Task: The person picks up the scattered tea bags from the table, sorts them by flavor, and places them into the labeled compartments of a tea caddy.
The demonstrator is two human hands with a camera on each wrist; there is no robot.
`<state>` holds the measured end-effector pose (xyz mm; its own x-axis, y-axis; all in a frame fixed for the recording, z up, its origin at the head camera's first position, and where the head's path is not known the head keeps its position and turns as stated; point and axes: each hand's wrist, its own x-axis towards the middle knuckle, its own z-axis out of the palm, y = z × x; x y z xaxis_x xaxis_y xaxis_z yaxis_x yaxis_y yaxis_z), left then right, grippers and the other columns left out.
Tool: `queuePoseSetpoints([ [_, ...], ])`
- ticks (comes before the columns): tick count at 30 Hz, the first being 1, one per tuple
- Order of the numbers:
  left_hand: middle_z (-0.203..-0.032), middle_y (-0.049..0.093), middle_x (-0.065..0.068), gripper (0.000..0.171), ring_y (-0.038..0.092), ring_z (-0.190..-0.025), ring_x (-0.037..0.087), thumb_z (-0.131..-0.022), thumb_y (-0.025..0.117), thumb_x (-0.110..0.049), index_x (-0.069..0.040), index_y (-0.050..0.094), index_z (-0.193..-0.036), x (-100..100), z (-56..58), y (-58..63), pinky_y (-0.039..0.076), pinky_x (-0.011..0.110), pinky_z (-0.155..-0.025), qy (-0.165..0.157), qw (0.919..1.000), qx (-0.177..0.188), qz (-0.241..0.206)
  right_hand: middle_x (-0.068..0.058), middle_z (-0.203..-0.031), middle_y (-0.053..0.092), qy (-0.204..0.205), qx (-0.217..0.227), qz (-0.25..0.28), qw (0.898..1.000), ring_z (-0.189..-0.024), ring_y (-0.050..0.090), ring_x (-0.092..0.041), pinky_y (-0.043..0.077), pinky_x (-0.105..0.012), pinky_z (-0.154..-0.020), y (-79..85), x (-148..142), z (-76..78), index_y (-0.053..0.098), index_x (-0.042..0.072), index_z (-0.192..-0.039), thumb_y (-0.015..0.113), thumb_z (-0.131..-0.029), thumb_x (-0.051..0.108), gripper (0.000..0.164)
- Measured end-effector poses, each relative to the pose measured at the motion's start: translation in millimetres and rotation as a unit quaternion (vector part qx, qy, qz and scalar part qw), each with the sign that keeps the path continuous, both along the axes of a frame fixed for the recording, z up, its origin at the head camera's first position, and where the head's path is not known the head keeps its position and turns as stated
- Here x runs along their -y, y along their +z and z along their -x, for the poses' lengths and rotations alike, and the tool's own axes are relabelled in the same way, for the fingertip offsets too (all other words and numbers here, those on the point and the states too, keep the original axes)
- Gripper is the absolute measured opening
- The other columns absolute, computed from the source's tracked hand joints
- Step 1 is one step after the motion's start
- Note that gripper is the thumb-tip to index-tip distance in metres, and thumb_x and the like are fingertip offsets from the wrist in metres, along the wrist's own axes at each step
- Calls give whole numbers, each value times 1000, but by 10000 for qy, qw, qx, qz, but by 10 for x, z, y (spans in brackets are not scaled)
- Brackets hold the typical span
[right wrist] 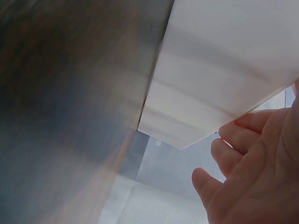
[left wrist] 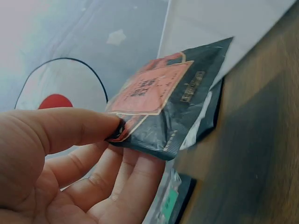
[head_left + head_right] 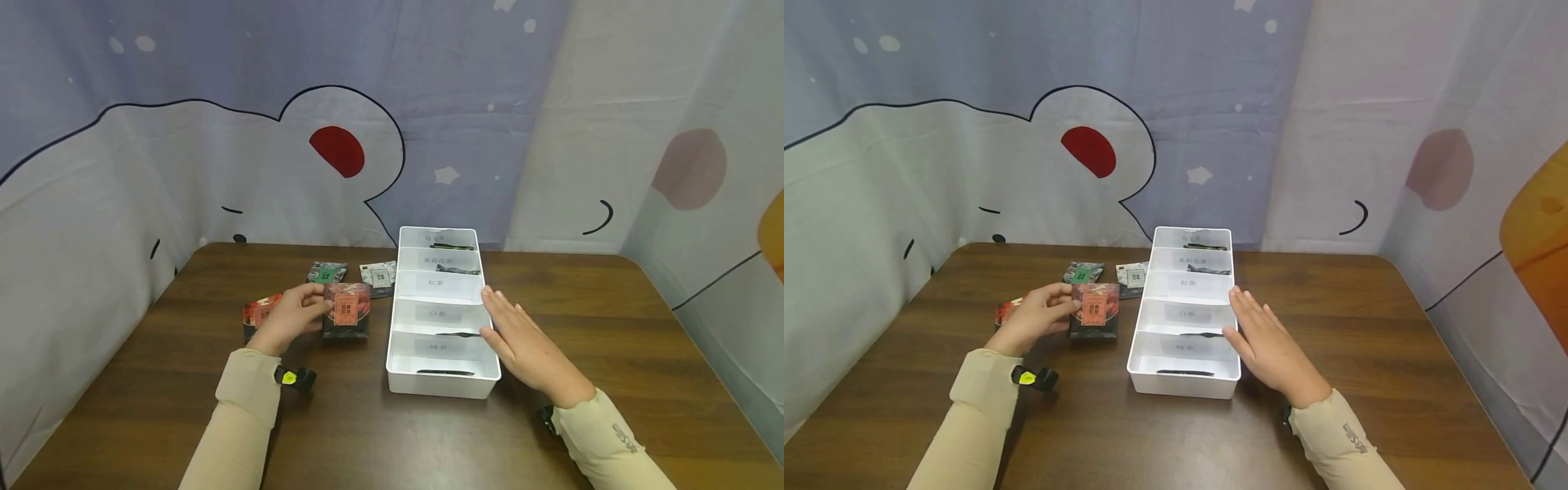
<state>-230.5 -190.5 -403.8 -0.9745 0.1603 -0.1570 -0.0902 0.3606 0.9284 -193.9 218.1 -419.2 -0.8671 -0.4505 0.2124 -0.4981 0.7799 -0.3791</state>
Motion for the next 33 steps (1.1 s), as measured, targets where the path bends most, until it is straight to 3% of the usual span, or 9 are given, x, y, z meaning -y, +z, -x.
queuePoseSetpoints([
  [7,-116,64,15,33,62,-107,24,-103,60,-12,3,54,-132,-80,-2,62,54,52,-99,215,9988,-405,-141,-14,-166,23,-12,-35,-29,10000,-152,20,-38,16,-57,-123,-5,-7,-4,23,0,-160,41,-111,34,62],
  [17,-116,65,17,29,65,-99,18,-102,61,-12,2,58,-127,-217,-52,146,55,53,-96,506,9954,-772,-248,-12,-167,22,-45,-21,-110,9999,-153,18,-35,14,-54,-124,-5,-9,-2,22,2,-160,40,-111,36,63],
  [24,-118,64,19,32,69,-101,26,-101,64,-16,0,59,-128,-332,-111,257,55,32,-80,706,9884,-1340,-109,-13,-166,23,-7,-73,-118,9999,-153,20,-37,17,-57,-123,-12,3,6,23,1,-160,41,-111,35,63],
  [30,-122,64,21,33,69,-106,31,-100,65,-14,1,59,-129,-487,-150,368,57,32,-81,656,9828,-1698,-322,-13,-166,24,-43,-100,-118,9999,-153,20,-36,16,-57,-123,-15,-6,0,24,1,-160,42,-110,34,62],
  [33,-119,65,19,29,69,-105,28,-100,66,-12,1,61,-125,-572,-126,393,56,25,-79,603,9787,-1902,-475,-13,-166,24,-45,-111,-128,9998,-153,21,-36,16,-57,-123,-14,-2,4,24,1,-160,41,-110,35,62],
])
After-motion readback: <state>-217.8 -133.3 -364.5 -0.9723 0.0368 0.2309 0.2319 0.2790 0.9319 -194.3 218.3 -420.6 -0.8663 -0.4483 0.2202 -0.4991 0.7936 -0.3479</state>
